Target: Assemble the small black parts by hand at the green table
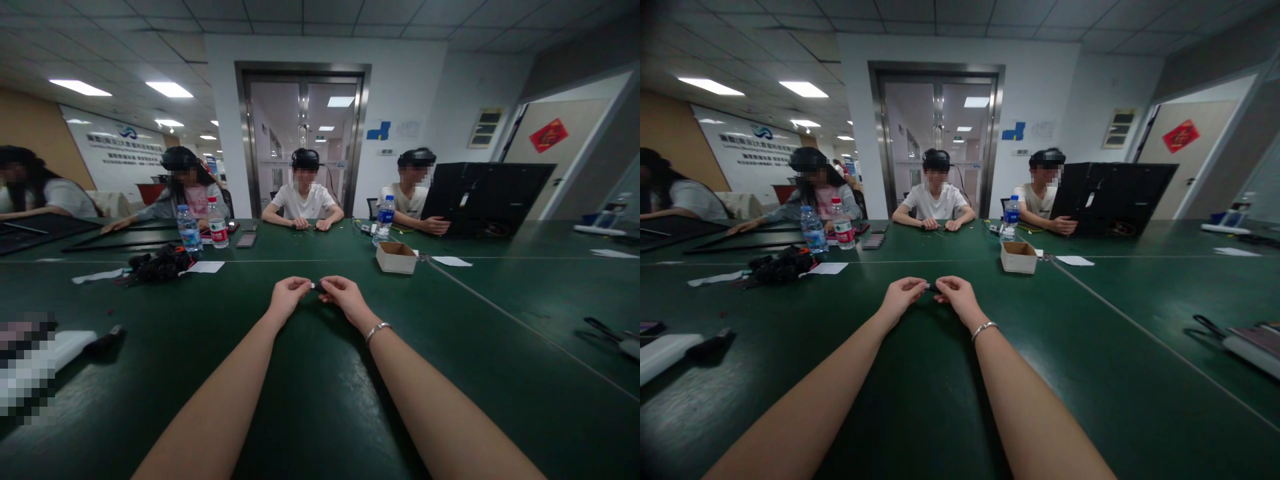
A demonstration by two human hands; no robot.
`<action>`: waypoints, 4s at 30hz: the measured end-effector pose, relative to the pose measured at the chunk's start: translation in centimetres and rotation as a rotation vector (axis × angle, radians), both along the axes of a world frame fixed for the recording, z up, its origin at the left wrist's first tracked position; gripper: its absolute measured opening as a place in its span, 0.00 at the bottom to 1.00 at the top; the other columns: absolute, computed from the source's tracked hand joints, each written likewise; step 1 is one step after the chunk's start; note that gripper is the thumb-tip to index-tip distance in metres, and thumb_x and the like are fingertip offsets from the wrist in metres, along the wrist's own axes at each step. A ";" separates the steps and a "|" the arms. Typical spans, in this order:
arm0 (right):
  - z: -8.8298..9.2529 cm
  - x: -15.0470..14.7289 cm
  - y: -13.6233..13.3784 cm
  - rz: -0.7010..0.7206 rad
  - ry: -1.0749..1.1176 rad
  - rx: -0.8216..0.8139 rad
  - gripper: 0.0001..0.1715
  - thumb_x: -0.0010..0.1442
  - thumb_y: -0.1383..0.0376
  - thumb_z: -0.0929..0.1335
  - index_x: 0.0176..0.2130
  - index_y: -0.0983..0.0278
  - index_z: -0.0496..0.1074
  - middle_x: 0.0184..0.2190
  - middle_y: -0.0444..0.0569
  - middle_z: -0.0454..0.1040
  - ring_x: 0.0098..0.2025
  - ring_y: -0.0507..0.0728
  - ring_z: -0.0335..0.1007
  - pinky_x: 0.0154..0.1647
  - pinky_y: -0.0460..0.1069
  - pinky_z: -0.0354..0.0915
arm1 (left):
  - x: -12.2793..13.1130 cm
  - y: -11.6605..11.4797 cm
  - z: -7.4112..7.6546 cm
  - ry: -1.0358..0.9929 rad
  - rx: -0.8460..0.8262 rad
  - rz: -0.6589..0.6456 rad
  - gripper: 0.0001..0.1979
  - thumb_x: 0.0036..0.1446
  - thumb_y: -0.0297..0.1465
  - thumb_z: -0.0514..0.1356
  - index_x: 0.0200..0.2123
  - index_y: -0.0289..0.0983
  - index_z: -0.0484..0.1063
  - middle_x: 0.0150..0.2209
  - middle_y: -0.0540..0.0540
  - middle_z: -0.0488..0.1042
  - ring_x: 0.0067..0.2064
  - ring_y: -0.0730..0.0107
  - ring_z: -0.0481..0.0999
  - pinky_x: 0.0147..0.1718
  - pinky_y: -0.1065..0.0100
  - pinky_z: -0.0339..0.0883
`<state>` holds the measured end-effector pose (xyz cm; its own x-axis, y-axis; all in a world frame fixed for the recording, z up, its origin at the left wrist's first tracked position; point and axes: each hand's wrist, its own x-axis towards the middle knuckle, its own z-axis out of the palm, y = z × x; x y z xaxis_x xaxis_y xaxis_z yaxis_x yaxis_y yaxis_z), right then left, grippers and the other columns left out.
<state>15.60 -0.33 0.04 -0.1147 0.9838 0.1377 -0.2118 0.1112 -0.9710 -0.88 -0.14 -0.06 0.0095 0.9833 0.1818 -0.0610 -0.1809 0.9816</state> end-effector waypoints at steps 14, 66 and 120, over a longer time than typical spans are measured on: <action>0.2 -0.1 -0.4 -0.036 -0.049 0.105 0.22 0.38 0.60 0.76 0.36 0.65 0.74 0.34 0.46 0.73 0.33 0.51 0.71 0.39 0.48 0.70 | 0.1 -0.2 0.5 0.143 0.017 0.128 0.17 0.42 0.43 0.65 0.26 0.34 0.77 0.22 0.47 0.74 0.24 0.73 0.69 0.26 0.70 0.60; 0.5 -0.6 -0.2 -0.063 -0.029 -0.069 0.12 0.49 0.63 0.73 0.33 0.67 0.72 0.23 0.48 0.76 0.20 0.51 0.72 0.23 0.44 0.71 | 0.0 -0.3 0.6 0.133 0.020 -0.016 0.15 0.48 0.39 0.62 0.36 0.35 0.73 0.34 0.43 0.74 0.31 0.70 0.72 0.29 0.70 0.65; 0.2 -0.5 0.0 -0.076 -0.060 -0.014 0.20 0.44 0.55 0.74 0.32 0.67 0.72 0.18 0.43 0.71 0.17 0.49 0.67 0.20 0.43 0.66 | 0.2 -0.5 1.0 0.092 -0.163 -0.086 0.17 0.55 0.43 0.56 0.32 0.33 0.69 0.25 0.47 0.72 0.24 0.75 0.72 0.23 0.73 0.63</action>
<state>15.06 -0.30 0.23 -0.0477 0.9918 0.1188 -0.1446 0.1108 -0.9833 -0.73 -0.67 0.91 0.1035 0.9945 0.0144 0.0220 -0.0167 0.9996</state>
